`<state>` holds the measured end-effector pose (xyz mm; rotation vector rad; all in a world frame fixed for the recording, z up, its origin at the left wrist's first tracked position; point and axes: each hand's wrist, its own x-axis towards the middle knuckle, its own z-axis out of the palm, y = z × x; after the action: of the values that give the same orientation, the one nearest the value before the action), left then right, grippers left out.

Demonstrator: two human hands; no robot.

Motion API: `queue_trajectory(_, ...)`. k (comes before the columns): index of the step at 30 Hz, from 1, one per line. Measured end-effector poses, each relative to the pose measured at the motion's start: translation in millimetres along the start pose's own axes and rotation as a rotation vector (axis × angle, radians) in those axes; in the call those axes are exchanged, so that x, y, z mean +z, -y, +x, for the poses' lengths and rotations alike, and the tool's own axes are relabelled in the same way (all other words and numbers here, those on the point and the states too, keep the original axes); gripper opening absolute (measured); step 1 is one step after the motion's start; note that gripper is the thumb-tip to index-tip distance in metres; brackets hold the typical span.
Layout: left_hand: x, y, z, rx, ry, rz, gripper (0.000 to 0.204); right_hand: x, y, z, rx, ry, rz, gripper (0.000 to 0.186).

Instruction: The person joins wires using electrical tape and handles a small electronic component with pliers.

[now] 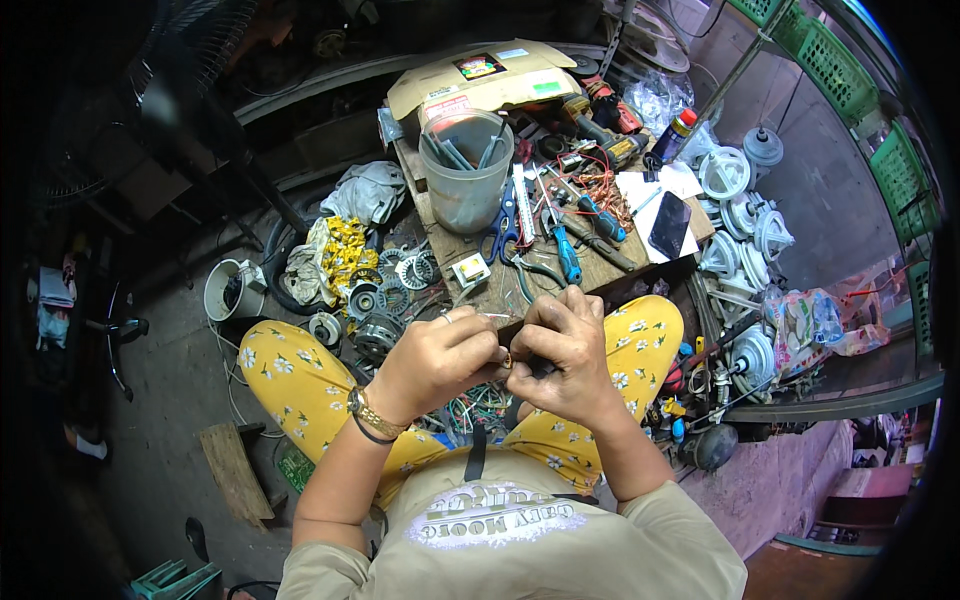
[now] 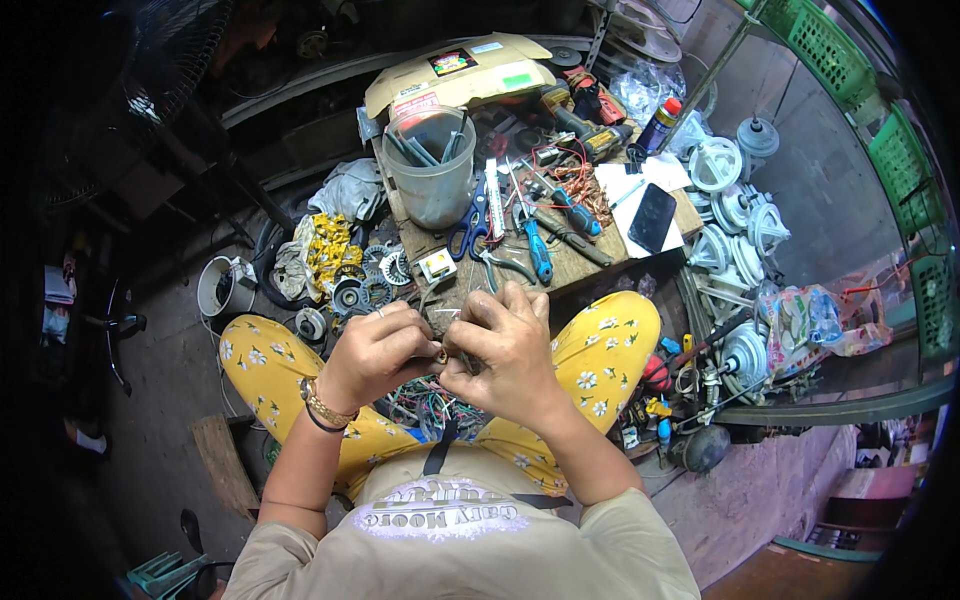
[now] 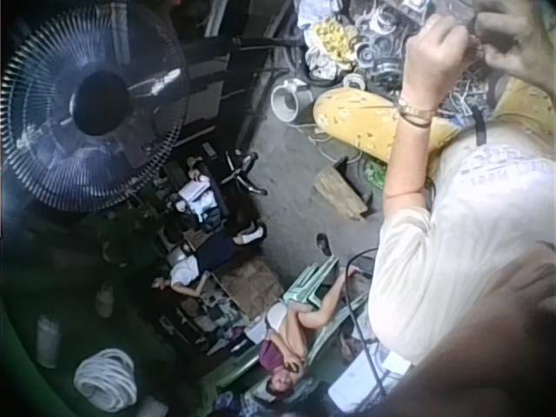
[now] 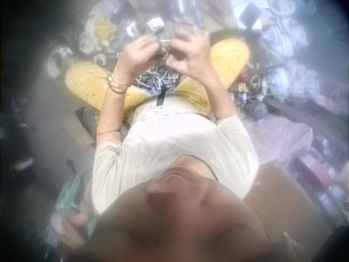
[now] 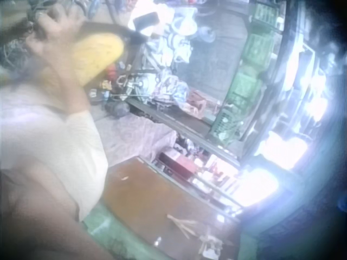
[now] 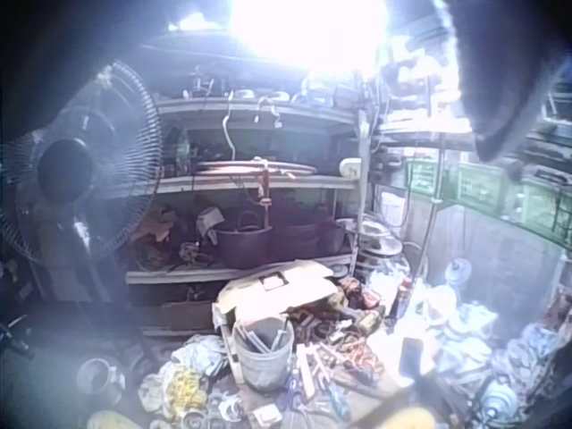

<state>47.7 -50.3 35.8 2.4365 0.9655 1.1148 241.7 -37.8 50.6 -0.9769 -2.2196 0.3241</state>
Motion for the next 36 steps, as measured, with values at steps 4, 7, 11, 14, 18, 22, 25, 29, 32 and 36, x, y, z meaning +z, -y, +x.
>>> queue_trajectory(4,13,10,-4,-0.053,-0.141,-0.271,0.028,9,-7,-1,0.013,-0.034,0.123,0.015)
queue_trajectory(7,26,11,-8,-0.299,-0.192,-0.589,0.028,31,-21,-9,0.254,-0.044,0.838,0.013)
queue_trajectory(11,44,14,-13,-0.633,-0.373,-1.209,0.025,53,-26,-5,0.334,-0.026,1.303,0.016)
queue_trajectory(14,34,26,-8,-0.479,-0.378,-1.076,0.025,35,-22,9,0.308,-0.024,0.993,0.023)
queue_trajectory(18,9,43,4,-0.39,-0.28,-0.892,0.027,15,-25,37,0.065,0.027,0.58,0.007)
queue_trajectory(22,-21,51,26,-0.181,-0.236,-0.59,0.024,1,-17,67,-0.064,0.084,0.457,0.007)
queue_trajectory(25,-42,46,43,-0.274,-0.132,-0.441,0.022,-4,-24,86,-0.23,0.069,0.304,0.012)
queue_trajectory(29,-48,64,48,-0.16,-0.215,-0.513,0.018,3,-28,105,-0.089,0.152,0.581,0.011)
queue_trajectory(32,-42,66,41,-0.424,-0.252,-1.026,0.018,29,-32,109,0.125,0.147,1.293,0.013)
queue_trajectory(36,-27,66,43,-0.71,-0.337,-1.573,0.017,48,-43,114,0.257,0.082,1.383,0.009)
